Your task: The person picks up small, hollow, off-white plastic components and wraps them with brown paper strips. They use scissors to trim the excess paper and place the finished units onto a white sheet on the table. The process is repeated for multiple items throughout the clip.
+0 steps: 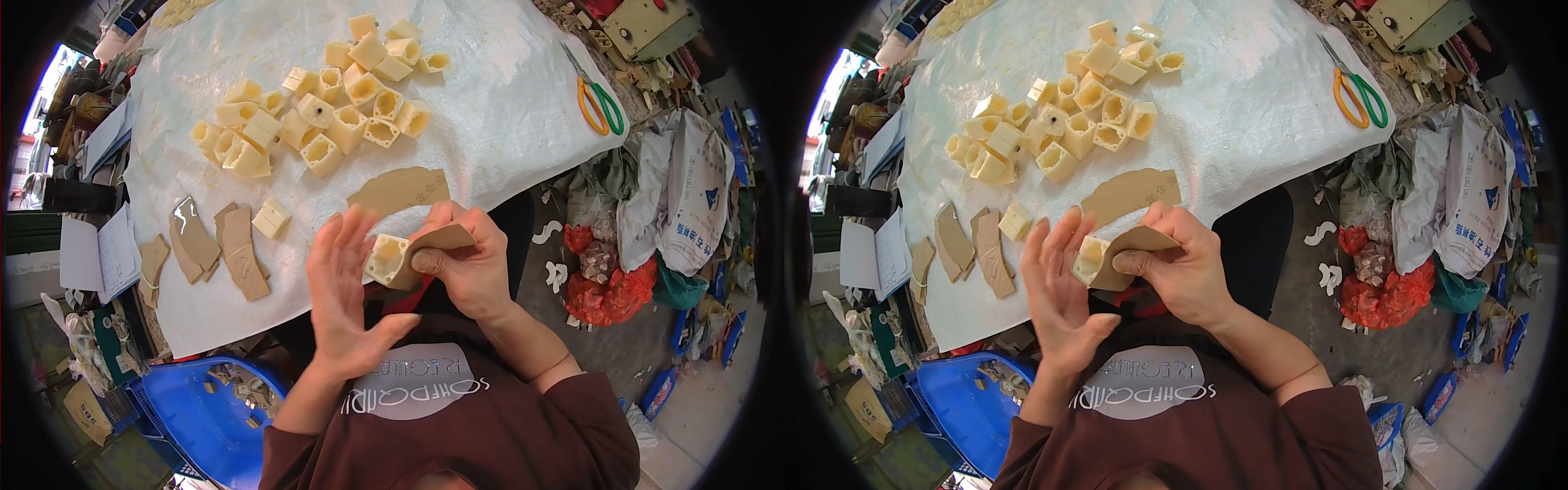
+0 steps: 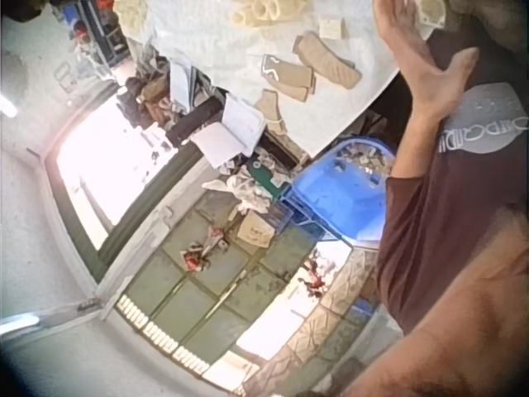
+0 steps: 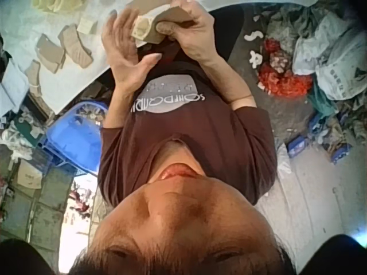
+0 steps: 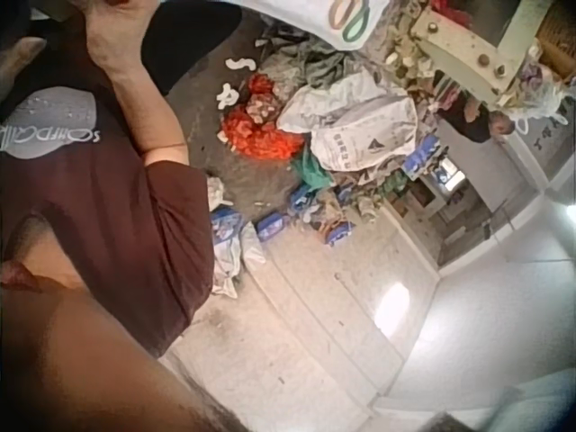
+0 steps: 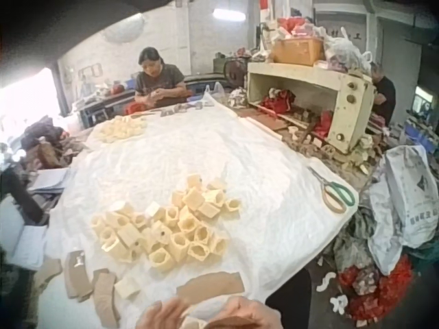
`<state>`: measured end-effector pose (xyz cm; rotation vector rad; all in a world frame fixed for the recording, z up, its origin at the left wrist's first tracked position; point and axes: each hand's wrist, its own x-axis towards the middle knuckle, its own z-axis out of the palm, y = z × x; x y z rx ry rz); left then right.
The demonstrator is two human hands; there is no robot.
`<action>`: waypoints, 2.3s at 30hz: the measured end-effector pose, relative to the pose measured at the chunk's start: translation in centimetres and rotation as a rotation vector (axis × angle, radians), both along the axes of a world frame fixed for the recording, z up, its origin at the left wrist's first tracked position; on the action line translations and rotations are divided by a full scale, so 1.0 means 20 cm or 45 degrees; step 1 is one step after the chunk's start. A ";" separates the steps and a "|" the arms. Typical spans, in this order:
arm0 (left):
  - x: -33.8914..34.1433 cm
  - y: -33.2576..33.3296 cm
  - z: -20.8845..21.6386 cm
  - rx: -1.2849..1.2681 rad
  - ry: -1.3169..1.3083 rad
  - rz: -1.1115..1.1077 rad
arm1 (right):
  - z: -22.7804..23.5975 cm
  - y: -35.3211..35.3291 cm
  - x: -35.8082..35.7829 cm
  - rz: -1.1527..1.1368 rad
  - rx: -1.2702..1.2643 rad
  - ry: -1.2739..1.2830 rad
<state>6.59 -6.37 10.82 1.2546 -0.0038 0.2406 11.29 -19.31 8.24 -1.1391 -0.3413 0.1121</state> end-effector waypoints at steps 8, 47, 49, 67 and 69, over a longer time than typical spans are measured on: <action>-0.02 0.06 -0.05 0.194 0.178 -0.010 | 0.01 -0.02 0.00 0.083 -0.126 -0.077; 0.01 0.01 -0.08 0.440 -0.258 -0.039 | 0.07 -0.06 0.00 0.133 -0.342 -0.260; 0.01 0.01 -0.08 0.491 -0.260 -0.033 | 0.09 -0.07 0.01 0.149 -0.388 -0.258; 0.03 -0.02 -0.10 0.503 -0.326 0.011 | 0.05 -0.09 -0.06 0.133 -0.291 0.023; 0.03 -0.01 -0.10 0.501 -0.365 0.000 | 0.06 -0.09 -0.05 0.224 -0.203 0.162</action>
